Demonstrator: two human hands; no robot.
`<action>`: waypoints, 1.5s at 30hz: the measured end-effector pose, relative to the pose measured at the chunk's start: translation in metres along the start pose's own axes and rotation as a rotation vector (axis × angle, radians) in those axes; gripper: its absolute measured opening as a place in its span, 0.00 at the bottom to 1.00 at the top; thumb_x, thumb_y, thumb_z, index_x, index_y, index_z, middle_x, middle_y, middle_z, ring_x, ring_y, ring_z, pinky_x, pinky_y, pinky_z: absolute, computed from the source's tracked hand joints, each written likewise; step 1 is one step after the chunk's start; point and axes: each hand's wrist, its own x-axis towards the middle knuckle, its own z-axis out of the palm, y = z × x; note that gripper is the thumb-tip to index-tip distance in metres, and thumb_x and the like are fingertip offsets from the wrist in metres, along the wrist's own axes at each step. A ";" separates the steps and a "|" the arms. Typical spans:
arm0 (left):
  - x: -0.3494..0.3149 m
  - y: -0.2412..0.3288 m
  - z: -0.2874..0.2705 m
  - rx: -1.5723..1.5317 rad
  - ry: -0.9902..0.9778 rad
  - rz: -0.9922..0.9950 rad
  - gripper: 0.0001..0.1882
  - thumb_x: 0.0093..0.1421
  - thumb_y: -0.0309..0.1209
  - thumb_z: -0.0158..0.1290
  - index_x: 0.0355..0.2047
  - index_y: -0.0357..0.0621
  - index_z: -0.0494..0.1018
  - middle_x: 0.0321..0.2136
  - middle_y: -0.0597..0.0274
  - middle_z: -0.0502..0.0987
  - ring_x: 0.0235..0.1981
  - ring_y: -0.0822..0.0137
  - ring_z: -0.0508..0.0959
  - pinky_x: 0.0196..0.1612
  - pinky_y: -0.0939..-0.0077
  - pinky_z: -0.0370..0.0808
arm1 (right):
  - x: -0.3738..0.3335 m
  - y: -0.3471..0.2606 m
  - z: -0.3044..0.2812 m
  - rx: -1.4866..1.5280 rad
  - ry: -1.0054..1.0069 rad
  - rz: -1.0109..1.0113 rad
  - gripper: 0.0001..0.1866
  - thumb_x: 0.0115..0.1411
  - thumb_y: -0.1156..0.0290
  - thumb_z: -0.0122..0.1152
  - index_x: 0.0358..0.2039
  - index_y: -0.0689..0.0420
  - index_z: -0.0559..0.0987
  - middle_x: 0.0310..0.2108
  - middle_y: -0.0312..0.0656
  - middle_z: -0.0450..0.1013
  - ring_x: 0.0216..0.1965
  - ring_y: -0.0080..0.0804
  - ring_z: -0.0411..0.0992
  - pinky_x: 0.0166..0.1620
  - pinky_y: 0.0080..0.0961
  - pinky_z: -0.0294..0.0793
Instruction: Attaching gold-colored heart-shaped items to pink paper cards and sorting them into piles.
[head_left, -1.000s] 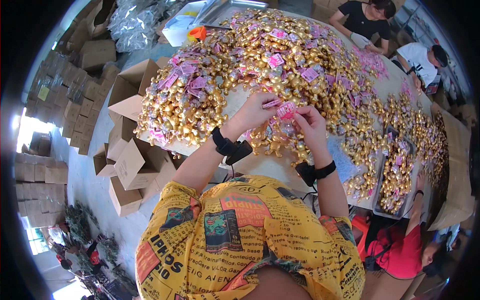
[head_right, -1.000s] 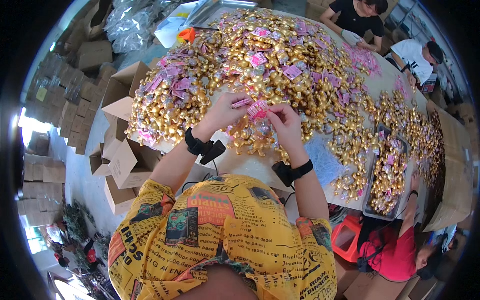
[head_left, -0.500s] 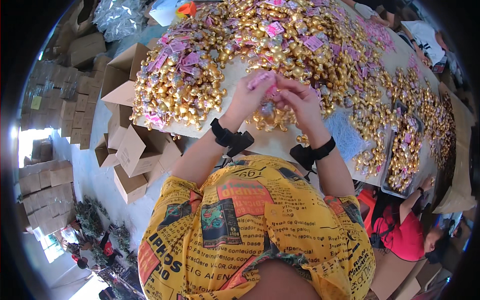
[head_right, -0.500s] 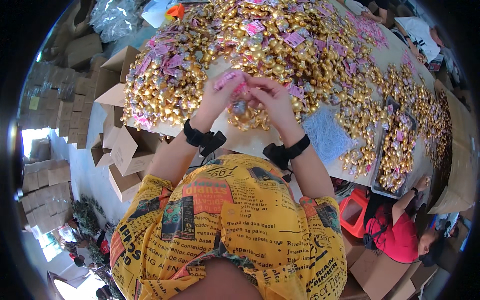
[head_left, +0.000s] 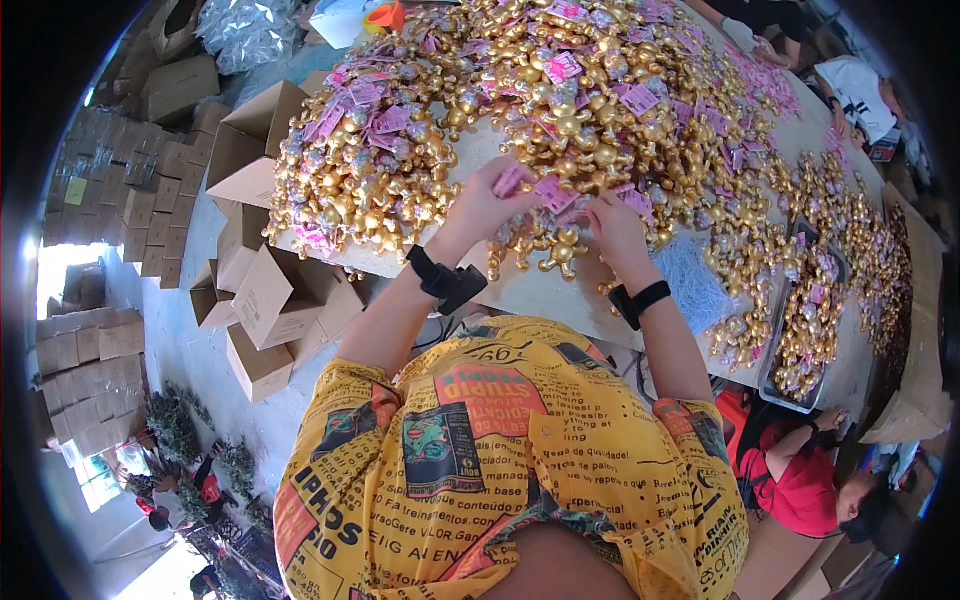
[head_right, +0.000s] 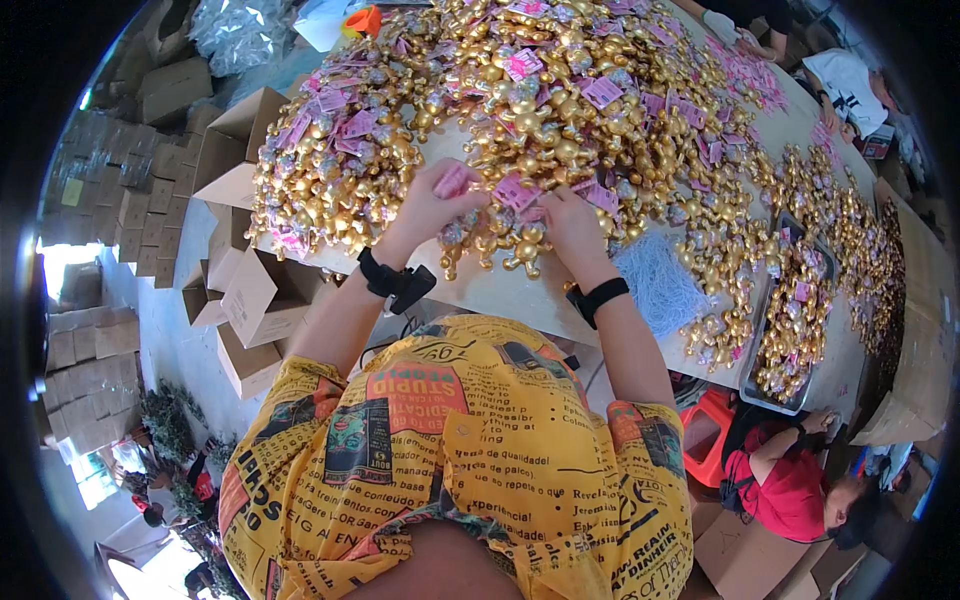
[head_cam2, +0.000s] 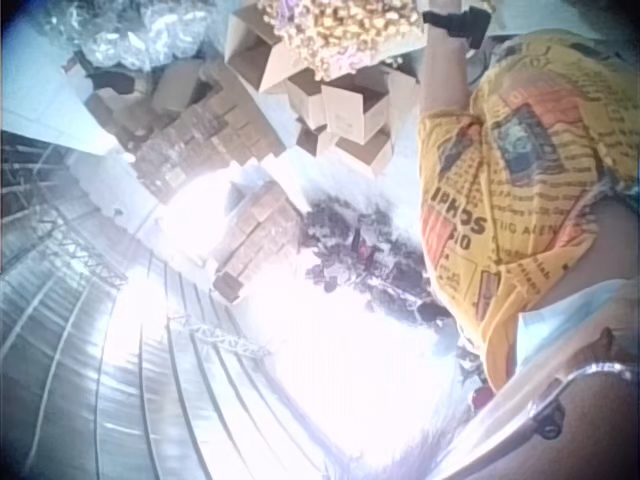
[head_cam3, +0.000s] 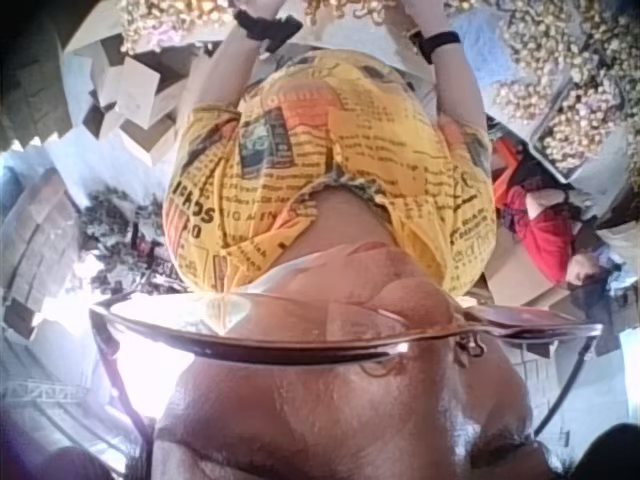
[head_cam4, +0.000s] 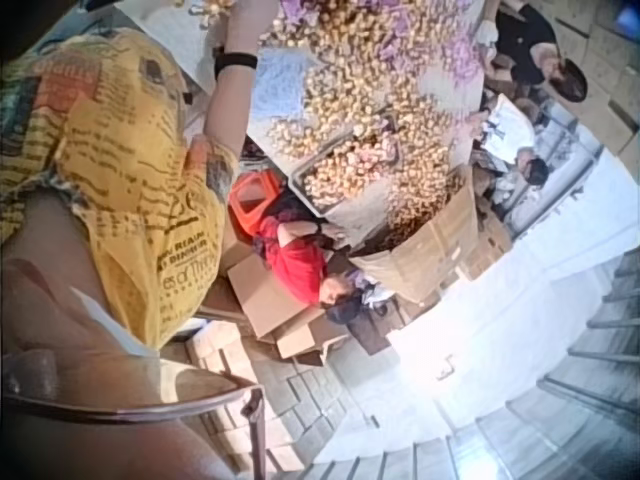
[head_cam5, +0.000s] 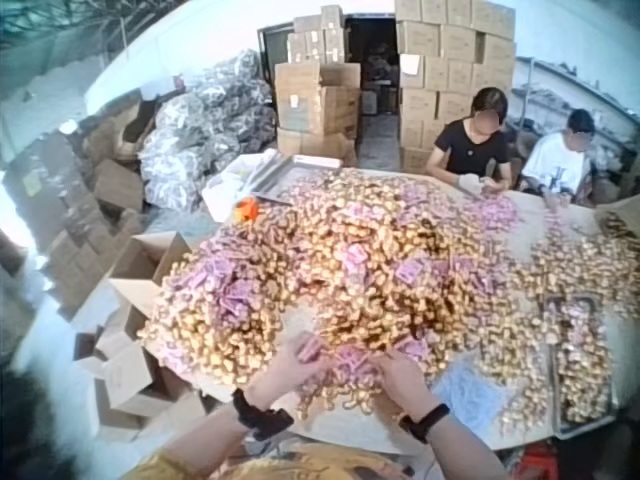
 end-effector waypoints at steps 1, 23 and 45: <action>0.002 -0.005 0.006 -0.003 0.002 0.002 0.18 0.46 0.33 0.62 0.36 0.41 0.71 0.22 0.68 0.72 0.27 0.74 0.73 0.32 0.79 0.71 | 0.004 -0.009 -0.009 0.151 0.051 -0.090 0.05 0.49 0.76 0.55 0.29 0.59 0.75 0.28 0.45 0.68 0.31 0.43 0.71 0.34 0.35 0.71; 0.013 -0.025 -0.018 -0.062 0.123 0.100 0.08 0.51 0.28 0.56 0.31 0.38 0.72 0.24 0.68 0.74 0.26 0.78 0.71 0.32 0.82 0.70 | -0.027 0.028 0.064 -0.344 -0.092 0.296 0.10 0.50 0.70 0.53 0.32 0.58 0.77 0.37 0.48 0.71 0.33 0.44 0.74 0.33 0.37 0.74; 0.025 0.019 0.024 0.080 -0.087 0.336 0.07 0.49 0.24 0.55 0.30 0.39 0.72 0.21 0.62 0.73 0.23 0.75 0.70 0.28 0.78 0.69 | 0.025 -0.072 -0.108 0.103 0.081 -0.286 0.09 0.49 0.77 0.56 0.33 0.56 0.73 0.29 0.43 0.67 0.31 0.44 0.70 0.33 0.34 0.70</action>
